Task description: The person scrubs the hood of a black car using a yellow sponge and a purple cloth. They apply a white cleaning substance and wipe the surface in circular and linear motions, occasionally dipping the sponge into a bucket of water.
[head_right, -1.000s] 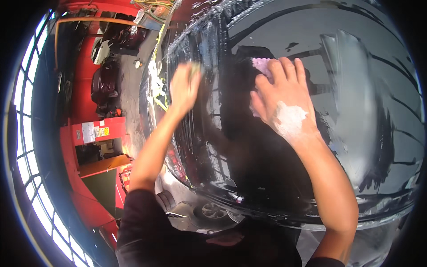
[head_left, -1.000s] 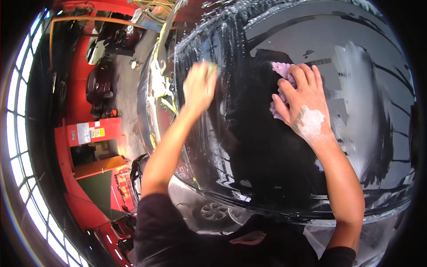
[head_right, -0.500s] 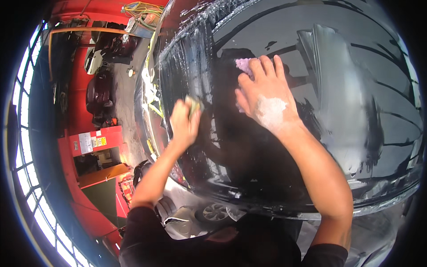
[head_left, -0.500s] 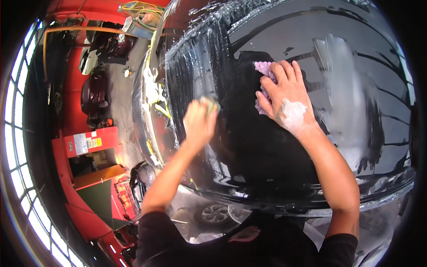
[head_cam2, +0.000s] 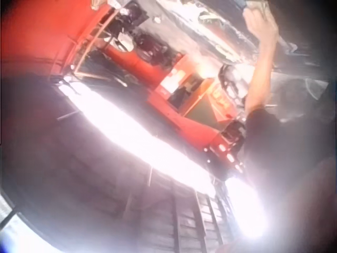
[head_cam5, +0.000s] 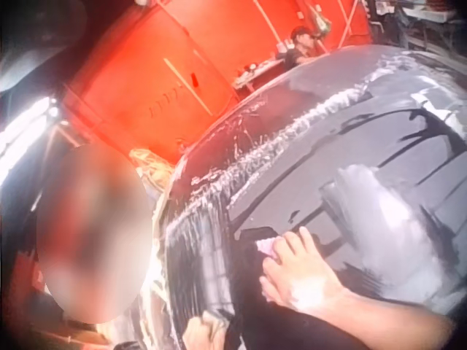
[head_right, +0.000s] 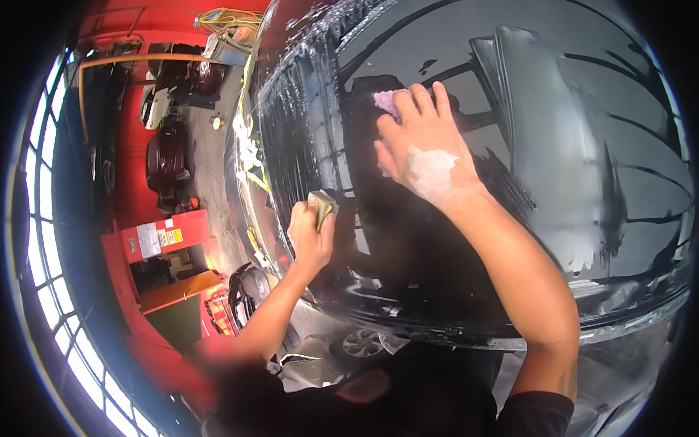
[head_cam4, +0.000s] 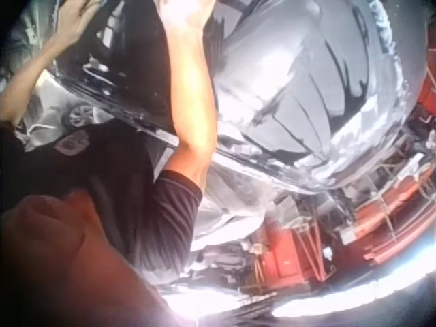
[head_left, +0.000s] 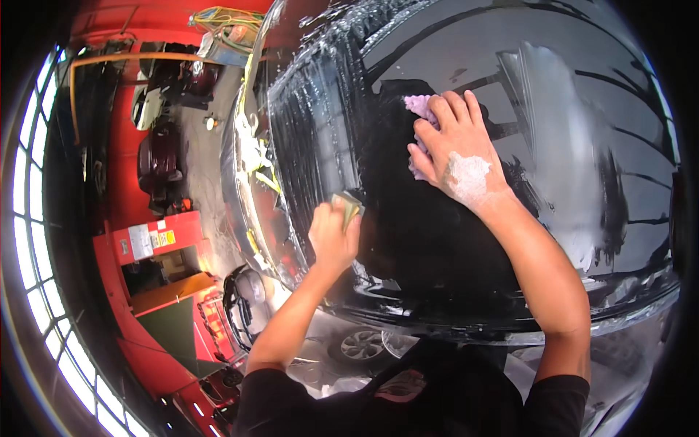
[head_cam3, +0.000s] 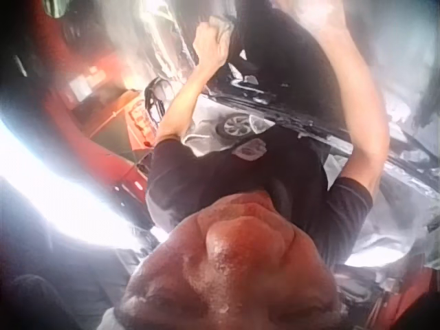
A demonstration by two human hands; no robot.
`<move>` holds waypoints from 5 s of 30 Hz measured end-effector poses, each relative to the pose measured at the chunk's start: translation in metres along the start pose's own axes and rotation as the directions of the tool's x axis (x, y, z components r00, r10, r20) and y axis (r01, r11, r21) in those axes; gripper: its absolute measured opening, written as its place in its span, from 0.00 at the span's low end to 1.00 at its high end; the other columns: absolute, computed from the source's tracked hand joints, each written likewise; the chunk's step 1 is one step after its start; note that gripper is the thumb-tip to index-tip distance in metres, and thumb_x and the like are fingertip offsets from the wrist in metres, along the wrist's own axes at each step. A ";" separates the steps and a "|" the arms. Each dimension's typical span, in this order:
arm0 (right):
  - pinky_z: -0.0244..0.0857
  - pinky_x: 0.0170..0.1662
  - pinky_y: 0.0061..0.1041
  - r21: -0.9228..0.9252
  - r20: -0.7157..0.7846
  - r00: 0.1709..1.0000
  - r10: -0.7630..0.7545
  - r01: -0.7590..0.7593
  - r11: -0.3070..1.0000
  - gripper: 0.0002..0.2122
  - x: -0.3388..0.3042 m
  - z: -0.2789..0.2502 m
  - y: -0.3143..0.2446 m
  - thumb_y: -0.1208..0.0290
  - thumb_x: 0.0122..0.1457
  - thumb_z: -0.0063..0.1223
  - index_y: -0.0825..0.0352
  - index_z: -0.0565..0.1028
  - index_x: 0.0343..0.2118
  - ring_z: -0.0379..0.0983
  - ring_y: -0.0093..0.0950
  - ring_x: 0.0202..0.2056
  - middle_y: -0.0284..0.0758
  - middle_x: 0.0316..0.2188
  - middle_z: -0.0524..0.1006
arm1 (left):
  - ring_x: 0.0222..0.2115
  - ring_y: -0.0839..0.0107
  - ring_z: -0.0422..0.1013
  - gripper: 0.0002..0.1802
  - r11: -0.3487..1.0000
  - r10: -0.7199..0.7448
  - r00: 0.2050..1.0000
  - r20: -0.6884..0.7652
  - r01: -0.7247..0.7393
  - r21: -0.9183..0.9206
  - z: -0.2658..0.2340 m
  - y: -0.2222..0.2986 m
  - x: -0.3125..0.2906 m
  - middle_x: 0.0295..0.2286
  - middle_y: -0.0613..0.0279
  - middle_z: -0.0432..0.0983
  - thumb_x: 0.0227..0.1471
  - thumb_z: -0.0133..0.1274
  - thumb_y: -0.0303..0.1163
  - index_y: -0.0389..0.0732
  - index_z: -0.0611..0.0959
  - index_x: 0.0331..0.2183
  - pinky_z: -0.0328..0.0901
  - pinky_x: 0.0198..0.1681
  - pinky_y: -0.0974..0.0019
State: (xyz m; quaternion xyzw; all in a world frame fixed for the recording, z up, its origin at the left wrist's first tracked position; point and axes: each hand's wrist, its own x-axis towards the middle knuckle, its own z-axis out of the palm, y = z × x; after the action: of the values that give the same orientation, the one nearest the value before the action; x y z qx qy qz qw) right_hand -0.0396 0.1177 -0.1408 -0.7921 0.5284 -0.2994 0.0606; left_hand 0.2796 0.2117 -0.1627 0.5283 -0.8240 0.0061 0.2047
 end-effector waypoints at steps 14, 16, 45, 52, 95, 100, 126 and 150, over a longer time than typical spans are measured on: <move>0.52 0.73 0.59 -0.012 0.007 1.000 0.001 -0.001 1.000 0.15 -0.003 0.002 0.007 0.58 0.64 0.62 0.66 0.83 0.44 0.66 0.50 0.65 0.48 0.55 0.75 | 0.38 0.44 0.74 0.22 0.997 -0.015 0.999 -0.030 0.017 0.073 0.034 0.009 0.081 0.36 0.45 0.74 0.64 0.58 0.37 0.33 0.80 0.53 0.70 0.42 0.46; 0.53 0.73 0.59 -0.019 0.012 1.000 -0.012 0.013 1.000 0.15 0.000 0.002 0.004 0.58 0.64 0.62 0.65 0.83 0.45 0.66 0.50 0.65 0.48 0.55 0.75 | 0.35 0.44 0.73 0.23 0.993 0.113 0.994 0.004 -0.113 0.038 0.006 0.039 0.005 0.34 0.44 0.73 0.58 0.64 0.34 0.28 0.81 0.50 0.71 0.39 0.47; 0.54 0.73 0.58 0.028 -0.039 0.998 -0.052 0.054 0.998 0.16 0.004 0.005 -0.005 0.58 0.62 0.64 0.66 0.83 0.45 0.67 0.50 0.64 0.48 0.56 0.76 | 0.44 0.41 0.77 0.16 0.981 -0.082 0.984 -0.158 0.108 0.164 0.071 -0.045 0.267 0.41 0.43 0.79 0.65 0.57 0.43 0.40 0.81 0.45 0.72 0.47 0.42; 0.54 0.73 0.58 -0.012 -0.033 0.999 0.002 -0.002 1.000 0.15 0.003 0.004 0.005 0.60 0.63 0.63 0.67 0.83 0.45 0.66 0.50 0.64 0.48 0.56 0.75 | 0.37 0.42 0.73 0.27 0.999 0.023 0.995 0.093 -0.025 0.025 -0.011 0.031 -0.034 0.38 0.40 0.74 0.60 0.63 0.33 0.27 0.79 0.55 0.71 0.40 0.47; 0.55 0.72 0.58 0.002 -0.009 0.998 -0.055 0.055 0.998 0.15 0.010 0.002 -0.020 0.62 0.59 0.68 0.67 0.83 0.45 0.67 0.49 0.62 0.46 0.56 0.74 | 0.44 0.38 0.79 0.16 0.914 -0.299 0.946 -0.120 0.321 0.247 0.039 -0.194 0.233 0.42 0.40 0.80 0.67 0.53 0.44 0.42 0.78 0.46 0.73 0.47 0.39; 0.55 0.72 0.57 0.001 0.008 1.000 -0.018 0.018 1.000 0.16 0.008 -0.001 -0.004 0.63 0.59 0.68 0.68 0.84 0.45 0.68 0.50 0.62 0.46 0.55 0.74 | 0.40 0.43 0.76 0.14 0.980 -0.163 0.976 -0.145 0.177 0.088 0.039 -0.140 0.161 0.39 0.45 0.77 0.68 0.54 0.42 0.41 0.79 0.46 0.71 0.44 0.39; 0.56 0.71 0.56 -0.044 0.010 1.000 0.029 -0.029 0.999 0.14 0.008 -0.009 -0.011 0.64 0.58 0.68 0.67 0.82 0.43 0.68 0.51 0.62 0.44 0.54 0.74 | 0.38 0.42 0.74 0.24 0.983 -0.180 0.984 -0.017 0.180 0.027 0.011 -0.141 0.042 0.39 0.43 0.76 0.63 0.59 0.40 0.31 0.80 0.51 0.69 0.43 0.43; 0.58 0.69 0.53 0.019 0.036 0.999 -0.028 0.027 0.999 0.14 0.017 0.001 -0.020 0.65 0.58 0.68 0.69 0.82 0.43 0.69 0.52 0.61 0.47 0.54 0.74 | 0.45 0.38 0.78 0.17 0.842 -0.455 0.876 -0.162 0.482 0.242 0.028 -0.258 0.171 0.44 0.38 0.80 0.69 0.52 0.44 0.41 0.79 0.47 0.72 0.48 0.37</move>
State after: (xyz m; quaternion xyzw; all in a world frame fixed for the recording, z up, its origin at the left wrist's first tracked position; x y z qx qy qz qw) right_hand -0.0186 0.1116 -0.1265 -0.8040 0.5135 -0.2909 0.0733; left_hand 0.4343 -0.0572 -0.1827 0.7359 -0.6496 0.0959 0.1649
